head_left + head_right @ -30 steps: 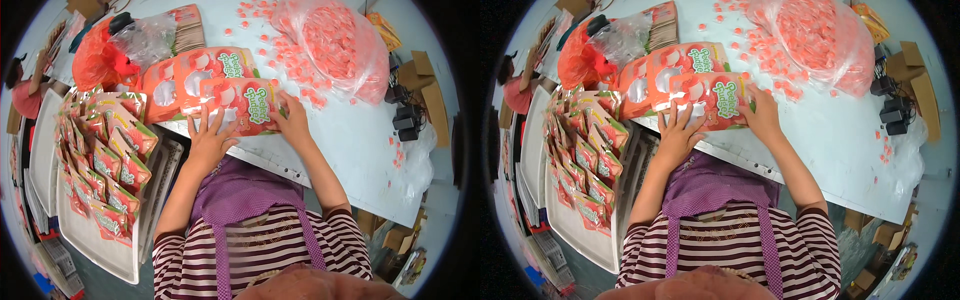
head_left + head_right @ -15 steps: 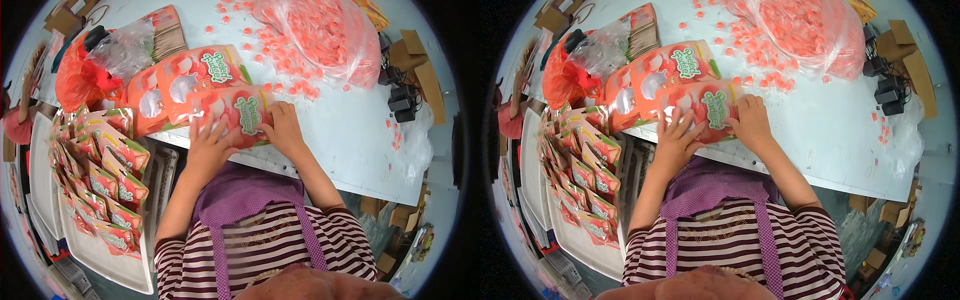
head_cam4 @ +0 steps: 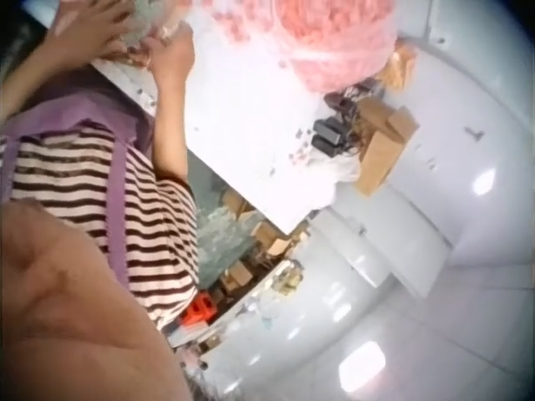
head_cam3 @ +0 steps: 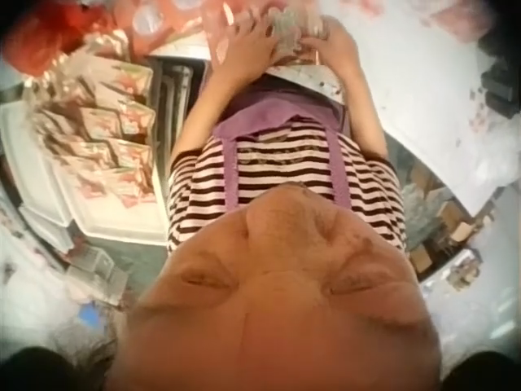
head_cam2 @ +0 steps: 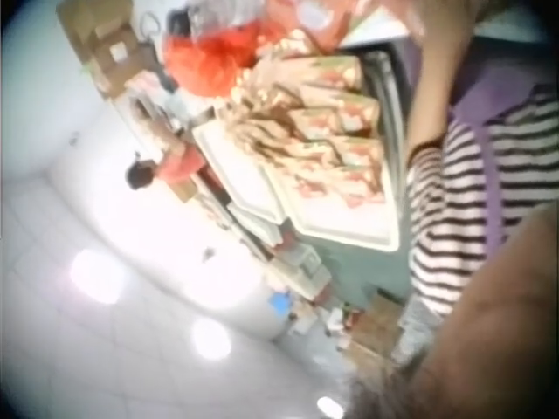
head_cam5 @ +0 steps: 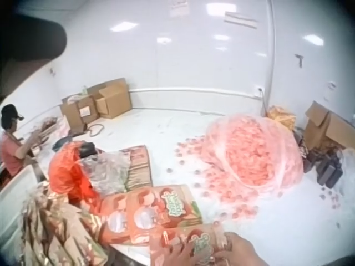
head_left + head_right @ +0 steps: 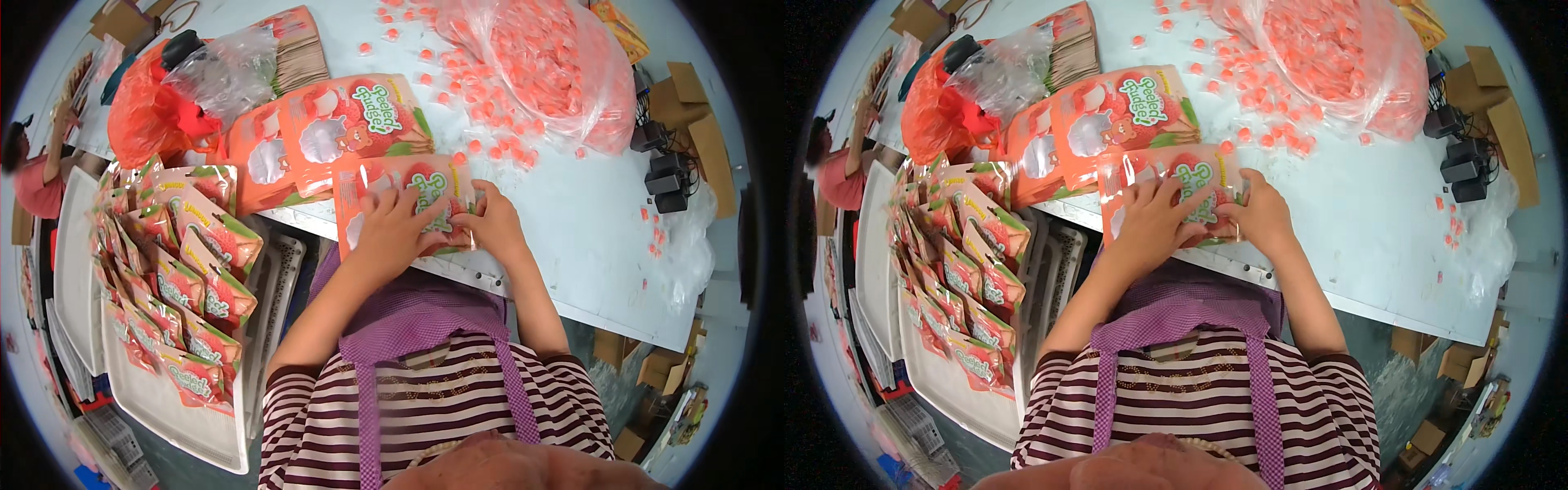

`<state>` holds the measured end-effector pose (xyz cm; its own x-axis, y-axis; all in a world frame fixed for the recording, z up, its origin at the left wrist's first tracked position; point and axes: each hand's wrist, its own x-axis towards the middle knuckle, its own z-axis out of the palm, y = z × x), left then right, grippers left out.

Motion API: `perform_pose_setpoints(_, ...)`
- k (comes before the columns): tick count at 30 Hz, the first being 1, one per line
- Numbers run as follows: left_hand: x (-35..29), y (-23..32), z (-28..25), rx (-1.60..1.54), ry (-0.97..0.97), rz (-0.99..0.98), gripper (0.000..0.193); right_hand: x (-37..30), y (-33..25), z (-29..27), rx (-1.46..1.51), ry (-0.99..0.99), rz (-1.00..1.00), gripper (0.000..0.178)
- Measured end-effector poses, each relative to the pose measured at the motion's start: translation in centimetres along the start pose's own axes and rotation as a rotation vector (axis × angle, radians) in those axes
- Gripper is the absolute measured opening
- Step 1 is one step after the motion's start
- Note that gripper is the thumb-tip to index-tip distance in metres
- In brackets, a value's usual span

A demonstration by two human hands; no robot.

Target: Placing pink heart-shaped candies into small individual pouches, sealing them, and organizing them in a tray.

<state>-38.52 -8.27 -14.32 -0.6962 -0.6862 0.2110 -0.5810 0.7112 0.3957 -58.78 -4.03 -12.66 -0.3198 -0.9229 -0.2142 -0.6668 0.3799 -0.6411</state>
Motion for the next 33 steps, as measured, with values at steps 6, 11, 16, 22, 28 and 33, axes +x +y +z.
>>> perform_pose_setpoints(6,2.8,0.9,2.2,-0.009,0.126,0.212,0.041,0.0,1.4,0.0,0.201,0.002,-0.044,0.041)
perform_pose_setpoints(11,3.7,0.0,2.2,-0.379,0.056,0.071,0.034,-1.5,1.4,0.2,0.978,-0.151,0.087,0.022)
perform_pose_setpoints(16,3.6,-0.9,1.6,-0.613,0.170,0.095,0.034,-2.9,0.5,0.1,1.413,-0.352,0.380,0.019)
perform_pose_setpoints(22,4.0,0.0,-0.2,-0.686,0.073,0.207,0.038,-5.0,-0.5,-0.2,1.399,-0.250,0.279,0.016)
perform_pose_setpoints(28,2.0,3.1,-4.6,-0.964,-0.110,-0.148,0.050,-5.2,-1.7,-0.9,1.007,-0.122,-0.041,0.013)
perform_pose_setpoints(33,1.7,3.2,-5.9,-0.979,-0.172,-0.185,0.040,-4.6,-2.3,-1.0,1.135,-0.358,-0.165,0.015)
